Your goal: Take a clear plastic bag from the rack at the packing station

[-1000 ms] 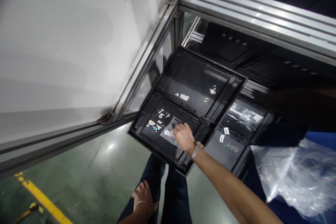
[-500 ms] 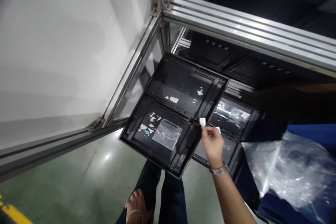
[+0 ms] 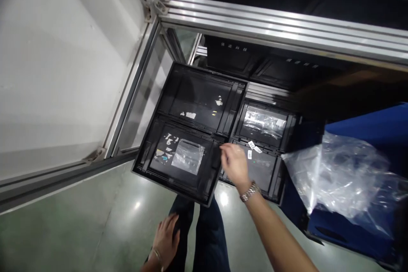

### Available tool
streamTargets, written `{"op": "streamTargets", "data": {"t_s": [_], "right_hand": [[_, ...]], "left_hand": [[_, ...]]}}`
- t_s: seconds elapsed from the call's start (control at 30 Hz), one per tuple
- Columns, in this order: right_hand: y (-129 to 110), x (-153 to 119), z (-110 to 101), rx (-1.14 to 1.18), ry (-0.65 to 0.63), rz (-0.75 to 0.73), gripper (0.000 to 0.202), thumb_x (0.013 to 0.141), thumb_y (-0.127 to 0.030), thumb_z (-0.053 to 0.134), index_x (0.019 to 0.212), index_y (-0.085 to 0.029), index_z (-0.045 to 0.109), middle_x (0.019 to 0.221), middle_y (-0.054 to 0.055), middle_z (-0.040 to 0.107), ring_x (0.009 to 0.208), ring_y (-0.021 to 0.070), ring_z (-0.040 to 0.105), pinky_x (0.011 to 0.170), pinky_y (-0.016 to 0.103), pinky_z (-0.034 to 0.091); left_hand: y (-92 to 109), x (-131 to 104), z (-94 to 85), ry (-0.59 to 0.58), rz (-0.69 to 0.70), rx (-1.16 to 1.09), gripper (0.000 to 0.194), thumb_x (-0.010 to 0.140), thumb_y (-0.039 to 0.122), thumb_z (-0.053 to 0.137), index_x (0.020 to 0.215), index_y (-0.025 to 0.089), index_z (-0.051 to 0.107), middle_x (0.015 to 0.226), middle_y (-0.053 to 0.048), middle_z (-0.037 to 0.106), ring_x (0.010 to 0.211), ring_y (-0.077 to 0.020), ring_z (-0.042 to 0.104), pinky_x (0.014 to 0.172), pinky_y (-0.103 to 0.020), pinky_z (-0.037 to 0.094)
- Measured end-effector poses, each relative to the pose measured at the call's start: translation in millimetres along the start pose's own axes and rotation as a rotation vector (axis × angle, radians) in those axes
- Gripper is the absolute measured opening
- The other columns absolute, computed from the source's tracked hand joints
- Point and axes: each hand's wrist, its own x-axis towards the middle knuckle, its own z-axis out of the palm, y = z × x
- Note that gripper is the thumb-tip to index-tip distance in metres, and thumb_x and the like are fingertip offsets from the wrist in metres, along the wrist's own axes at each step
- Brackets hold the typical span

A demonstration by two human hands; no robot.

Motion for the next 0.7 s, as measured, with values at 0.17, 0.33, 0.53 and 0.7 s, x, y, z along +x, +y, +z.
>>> {"op": "streamTargets", "data": {"t_s": [0.17,0.33,0.53,0.7], "right_hand": [[-42.4,16.1,15.4,0.001,-0.087,-0.101,0.022,0.098,-0.032,0.061,0.112,-0.017,0.065,0.121,0.008,0.064,0.113,0.0235,0.06,0.099,0.047,0.048],[-47.9,42.2,2.1,-0.097,-0.2,-0.003,0.029,0.097,-0.038,0.061,0.116,-0.016,0.063,0.12,0.008,0.064,0.111,0.024,0.06,0.1,0.048,0.046],[-79.5,47.3,-48.5,-0.015,-0.477,0.097,0.04,0.102,-0.048,0.049,0.082,-0.017,0.065,0.079,0.002,0.066,0.075,0.0158,0.063,0.078,0.035,0.051],[-134.5,-24.3,-72.7,0.191,-0.877,0.018,0.035,0.093,-0.034,0.064,0.062,-0.019,0.061,0.05,-0.007,0.056,0.049,0.0101,0.054,0.056,0.024,0.045]], "left_hand": [[39.8,60.6,-92.3,0.597,0.633,-0.115,0.053,0.095,0.014,0.027,0.139,0.006,0.055,0.149,-0.016,0.051,0.146,-0.0258,0.038,0.123,-0.049,0.028],[50.9,110.4,-162.3,0.721,0.639,-0.318,0.041,0.09,0.024,0.042,0.117,0.009,0.069,0.122,-0.017,0.071,0.119,-0.0282,0.064,0.107,-0.047,0.049],[19.1,70.1,-282.8,1.01,0.57,-0.529,0.04,0.095,0.036,0.041,0.114,0.011,0.066,0.101,-0.012,0.075,0.082,-0.0169,0.07,0.081,-0.031,0.057],[30.7,85.3,-379.2,0.671,0.37,-0.911,0.013,0.084,0.016,0.059,0.073,0.014,0.064,0.058,0.0,0.064,0.052,-0.0111,0.057,0.064,-0.024,0.051]]}}
